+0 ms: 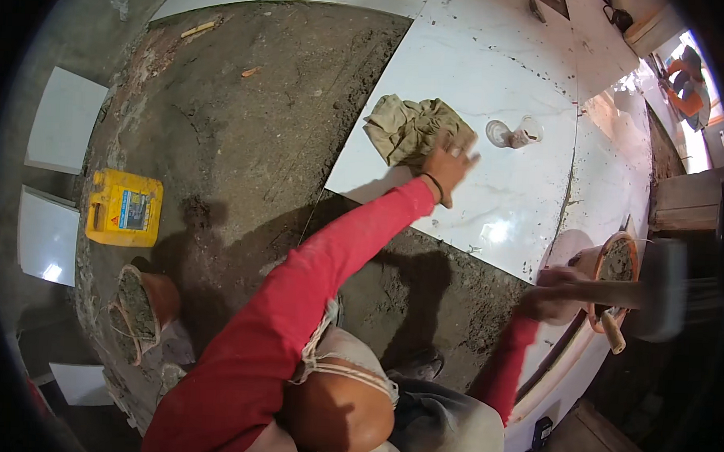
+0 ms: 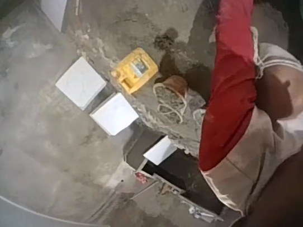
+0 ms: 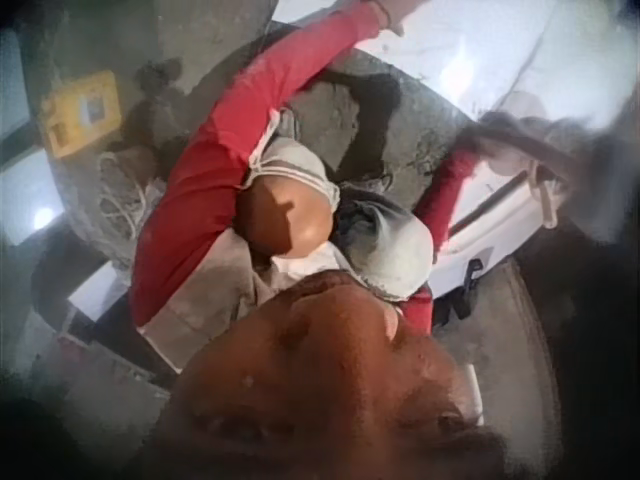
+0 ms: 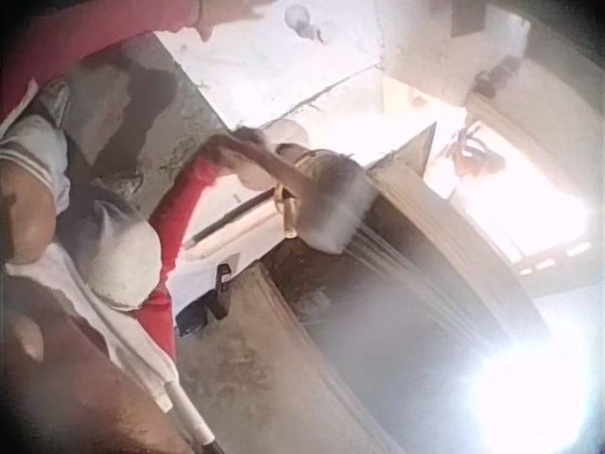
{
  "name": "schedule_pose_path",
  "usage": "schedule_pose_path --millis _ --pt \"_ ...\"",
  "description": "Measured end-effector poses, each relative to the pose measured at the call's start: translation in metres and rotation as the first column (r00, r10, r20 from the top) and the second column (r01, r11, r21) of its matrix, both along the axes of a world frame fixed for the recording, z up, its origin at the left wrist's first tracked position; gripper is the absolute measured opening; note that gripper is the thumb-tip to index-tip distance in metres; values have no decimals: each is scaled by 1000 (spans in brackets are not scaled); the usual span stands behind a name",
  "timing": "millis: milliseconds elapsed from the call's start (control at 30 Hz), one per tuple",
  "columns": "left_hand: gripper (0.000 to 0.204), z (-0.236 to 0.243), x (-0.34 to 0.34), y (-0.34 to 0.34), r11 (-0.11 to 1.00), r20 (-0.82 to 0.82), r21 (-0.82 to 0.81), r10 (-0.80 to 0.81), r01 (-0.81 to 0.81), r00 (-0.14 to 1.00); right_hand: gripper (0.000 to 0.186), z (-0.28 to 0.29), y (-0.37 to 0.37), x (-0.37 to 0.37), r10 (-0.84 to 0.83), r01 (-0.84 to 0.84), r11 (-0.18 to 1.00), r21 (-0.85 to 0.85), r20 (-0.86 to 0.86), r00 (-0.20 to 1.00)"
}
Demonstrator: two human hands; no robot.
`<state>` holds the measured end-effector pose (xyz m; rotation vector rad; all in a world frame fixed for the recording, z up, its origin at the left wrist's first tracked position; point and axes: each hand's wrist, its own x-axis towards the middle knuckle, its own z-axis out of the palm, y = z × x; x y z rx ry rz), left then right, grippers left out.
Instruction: The person places a large white tile onto a bed of mortar, taps the tile with a mallet to level it, and wipes the tile surface and joints with a cloth.
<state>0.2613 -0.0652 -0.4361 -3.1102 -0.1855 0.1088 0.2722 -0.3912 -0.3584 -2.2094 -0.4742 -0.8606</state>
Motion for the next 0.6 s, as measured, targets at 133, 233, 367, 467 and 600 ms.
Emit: schedule_pose_path --millis 133,233,367,467,600 --pt "135 12 -21 28 944 -115 -237 207 -229 972 35 -40 44 -23 -88 -123 930 -347 -535 840" --pt "137 20 -25 26 942 -152 -237 206 -238 967 39 12 48 23 108 -117 991 -64 -126 986" --pt "136 26 -20 30 963 -176 -181 168 -199 970 47 39 61 39 210 -130 807 576 -73 975" --pt "139 28 -20 38 961 -212 -209 139 -184 967 30 -4 91 -3 51 -60 998 -24 -279 959" --pt "140 27 -24 37 964 -185 -203 134 -172 974 33 -5 97 13 109 -250 925 -286 -430 896"
